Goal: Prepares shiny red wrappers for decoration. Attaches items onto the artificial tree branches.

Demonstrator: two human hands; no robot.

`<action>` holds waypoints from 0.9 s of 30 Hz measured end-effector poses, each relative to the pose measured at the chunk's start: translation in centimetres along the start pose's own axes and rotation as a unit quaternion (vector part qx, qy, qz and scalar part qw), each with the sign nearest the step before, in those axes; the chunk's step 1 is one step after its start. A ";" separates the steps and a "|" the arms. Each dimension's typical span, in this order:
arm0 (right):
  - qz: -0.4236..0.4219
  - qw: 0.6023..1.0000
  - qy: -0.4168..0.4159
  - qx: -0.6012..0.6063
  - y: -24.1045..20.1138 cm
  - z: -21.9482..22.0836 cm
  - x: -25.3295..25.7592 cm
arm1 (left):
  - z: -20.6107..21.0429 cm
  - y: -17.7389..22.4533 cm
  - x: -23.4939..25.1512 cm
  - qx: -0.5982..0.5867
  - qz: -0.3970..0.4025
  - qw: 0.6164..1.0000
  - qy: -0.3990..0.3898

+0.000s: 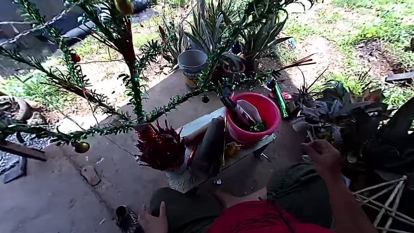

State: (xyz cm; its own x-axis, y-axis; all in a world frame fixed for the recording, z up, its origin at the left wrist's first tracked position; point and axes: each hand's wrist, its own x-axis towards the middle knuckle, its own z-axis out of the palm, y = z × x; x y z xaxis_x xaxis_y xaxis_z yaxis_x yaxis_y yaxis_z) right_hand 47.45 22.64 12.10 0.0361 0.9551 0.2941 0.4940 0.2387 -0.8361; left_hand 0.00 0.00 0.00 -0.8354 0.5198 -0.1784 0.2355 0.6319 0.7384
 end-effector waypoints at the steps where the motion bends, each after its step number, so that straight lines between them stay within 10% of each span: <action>1: 0.054 0.998 -0.024 -0.014 1.9 0.7 -0.6 | 0.6 -0.5 0.1 0.025 -0.011 1.000 -0.009; 7: 0.119 0.966 -0.222 -0.058 4.1 6.5 -1.7 | 3.8 0.3 1.0 0.155 -0.029 0.987 -0.032; 12: 0.044 0.941 -0.328 -0.066 2.7 11.2 0.3 | 8.7 5.9 2.7 0.153 0.253 0.947 -0.126; 16: -0.018 0.906 -0.412 -0.095 2.7 12.9 0.8 | 15.5 12.8 7.8 0.184 0.136 0.929 -0.291; 27: 0.073 0.935 -0.298 -0.178 3.4 1.4 -2.0 | 22.7 14.6 15.2 0.376 0.027 0.837 -0.396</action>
State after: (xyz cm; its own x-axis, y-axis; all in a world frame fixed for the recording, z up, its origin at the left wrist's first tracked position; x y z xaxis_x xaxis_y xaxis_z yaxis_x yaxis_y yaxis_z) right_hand 47.84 21.76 8.05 -0.3129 0.9264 -0.2096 0.7833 0.1269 -0.6085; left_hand 2.01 30.10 -6.69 -0.2930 0.5889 -0.7532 0.7566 0.6245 0.1938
